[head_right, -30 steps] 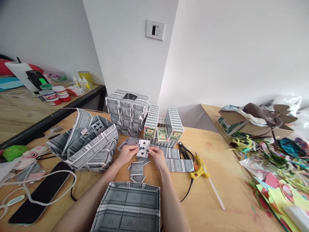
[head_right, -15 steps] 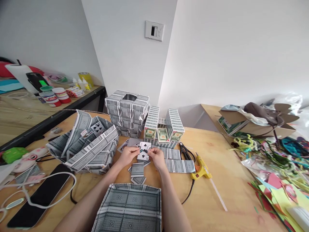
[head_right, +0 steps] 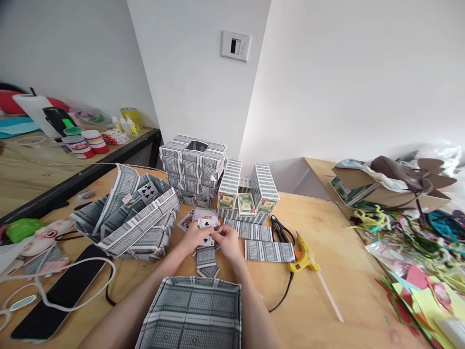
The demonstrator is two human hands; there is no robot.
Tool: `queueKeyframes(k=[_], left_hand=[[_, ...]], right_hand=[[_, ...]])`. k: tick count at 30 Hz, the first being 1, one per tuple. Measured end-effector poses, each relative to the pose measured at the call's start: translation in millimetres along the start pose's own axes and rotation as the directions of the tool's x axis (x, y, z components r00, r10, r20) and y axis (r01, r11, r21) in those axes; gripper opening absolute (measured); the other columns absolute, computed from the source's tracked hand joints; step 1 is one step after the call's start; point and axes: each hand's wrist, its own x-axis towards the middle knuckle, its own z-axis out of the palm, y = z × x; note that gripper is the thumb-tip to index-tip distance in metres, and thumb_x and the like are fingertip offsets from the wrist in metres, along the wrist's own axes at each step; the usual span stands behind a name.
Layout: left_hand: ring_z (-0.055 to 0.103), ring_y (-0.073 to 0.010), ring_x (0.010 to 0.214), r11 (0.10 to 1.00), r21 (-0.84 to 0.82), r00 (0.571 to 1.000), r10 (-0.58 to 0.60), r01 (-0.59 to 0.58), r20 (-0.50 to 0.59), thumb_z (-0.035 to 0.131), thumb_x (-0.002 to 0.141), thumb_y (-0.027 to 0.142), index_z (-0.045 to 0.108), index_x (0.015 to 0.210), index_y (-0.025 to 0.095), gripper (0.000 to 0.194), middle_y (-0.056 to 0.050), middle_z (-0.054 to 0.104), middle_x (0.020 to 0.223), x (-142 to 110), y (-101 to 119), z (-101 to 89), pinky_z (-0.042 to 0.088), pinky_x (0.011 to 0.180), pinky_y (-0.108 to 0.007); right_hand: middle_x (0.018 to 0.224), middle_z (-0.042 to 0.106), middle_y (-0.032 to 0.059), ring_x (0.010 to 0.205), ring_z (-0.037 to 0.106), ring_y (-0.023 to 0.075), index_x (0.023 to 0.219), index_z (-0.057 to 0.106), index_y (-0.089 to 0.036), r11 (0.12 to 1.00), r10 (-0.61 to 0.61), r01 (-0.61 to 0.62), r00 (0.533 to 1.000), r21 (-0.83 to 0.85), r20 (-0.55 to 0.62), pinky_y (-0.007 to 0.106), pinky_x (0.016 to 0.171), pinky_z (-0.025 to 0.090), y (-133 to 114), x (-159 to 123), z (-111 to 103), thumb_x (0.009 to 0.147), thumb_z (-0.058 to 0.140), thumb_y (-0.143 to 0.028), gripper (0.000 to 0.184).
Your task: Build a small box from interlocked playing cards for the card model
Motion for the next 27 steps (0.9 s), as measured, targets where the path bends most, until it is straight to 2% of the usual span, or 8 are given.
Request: queueKeyframes(k=[2, 6, 11, 16, 19, 23, 27], left_hand=[[0.059, -0.0184, 0.071, 0.998, -0.065, 1.000, -0.018, 0.018, -0.010, 0.069, 0.058, 0.029, 0.065, 0.076, 0.011, 0.025, -0.005, 0.066, 0.073, 0, 1, 0.6, 0.046, 0.066, -0.028], [0.061, -0.0203, 0.073, 0.973, -0.224, 0.997, -0.054, 0.063, 0.049, 0.068, 0.059, 0.030, 0.067, 0.079, 0.011, 0.028, -0.007, 0.068, 0.075, 0, 5, 1.8, 0.047, 0.067, -0.030], [0.062, -0.0190, 0.063, 0.943, -0.300, 0.990, -0.128, 0.141, 0.061, 0.070, 0.057, 0.031, 0.066, 0.083, 0.012, 0.032, -0.007, 0.068, 0.073, 1, 3, 2.4, 0.048, 0.055, -0.028], [0.061, -0.0166, 0.062, 0.963, -0.241, 0.993, -0.114, 0.120, 0.037, 0.070, 0.060, 0.032, 0.064, 0.081, 0.010, 0.031, -0.006, 0.067, 0.069, 2, -1, 2.8, 0.047, 0.059, -0.027], [0.060, -0.0161, 0.065, 0.982, -0.162, 0.995, -0.093, 0.096, 0.029, 0.068, 0.061, 0.031, 0.064, 0.082, 0.010, 0.030, -0.005, 0.066, 0.071, 2, 0, 3.6, 0.047, 0.061, -0.026], [0.059, -0.0150, 0.067, 0.995, -0.090, 0.999, -0.039, 0.041, 0.026, 0.065, 0.064, 0.031, 0.062, 0.089, 0.012, 0.032, -0.005, 0.066, 0.078, 4, 1, 0.8, 0.046, 0.058, -0.024], [0.058, -0.0147, 0.068, 1.000, -0.002, 1.000, 0.008, -0.008, -0.009, 0.053, 0.073, 0.033, 0.061, 0.099, 0.015, 0.032, -0.004, 0.065, 0.085, 7, -1, -7.3, 0.046, 0.058, -0.023]], right_hand=[[0.050, 0.051, -0.0038, 0.044, 0.044, 0.0083, 0.056, 0.053, -0.017, 1.000, -0.023, 0.024, 1.000, -0.015, 0.009, 0.021, 0.043, 0.036, 0, -1, 0, 0.062, 0.069, -0.036, 0.026], [0.050, 0.050, -0.0033, 0.042, 0.047, 0.0101, 0.060, 0.057, -0.017, 0.996, -0.028, 0.033, 0.998, -0.088, 0.056, 0.022, 0.042, 0.037, 3, -2, 0, 0.068, 0.064, -0.042, 0.027], [0.048, 0.049, -0.0028, 0.042, 0.046, 0.0109, 0.055, 0.055, -0.017, 0.982, -0.072, 0.086, 0.994, -0.170, 0.087, 0.023, 0.042, 0.035, 6, -3, -2, 0.071, 0.061, -0.043, 0.031], [0.045, 0.045, -0.0032, 0.047, 0.040, 0.0092, 0.043, 0.044, -0.017, 0.969, -0.139, 0.153, 0.987, -0.193, 0.086, 0.022, 0.047, 0.033, 6, -1, -3, 0.072, 0.061, -0.037, 0.039], [0.047, 0.046, -0.0028, 0.047, 0.042, 0.0099, 0.045, 0.047, -0.017, 0.987, -0.084, 0.093, 0.994, -0.129, 0.069, 0.022, 0.046, 0.036, 6, -1, -4, 0.070, 0.063, -0.039, 0.037], [0.050, 0.055, -0.0005, 0.045, 0.050, 0.0124, 0.058, 0.060, -0.015, 0.999, 0.032, -0.030, 0.998, -0.044, 0.052, 0.025, 0.046, 0.041, 4, -1, -6, 0.069, 0.063, -0.045, 0.031], [0.047, 0.056, 0.0004, 0.045, 0.052, 0.0134, 0.062, 0.062, -0.015, 0.999, 0.037, -0.037, 0.999, -0.006, 0.007, 0.024, 0.046, 0.041, 2, 0, -7, 0.070, 0.062, -0.046, 0.032]])
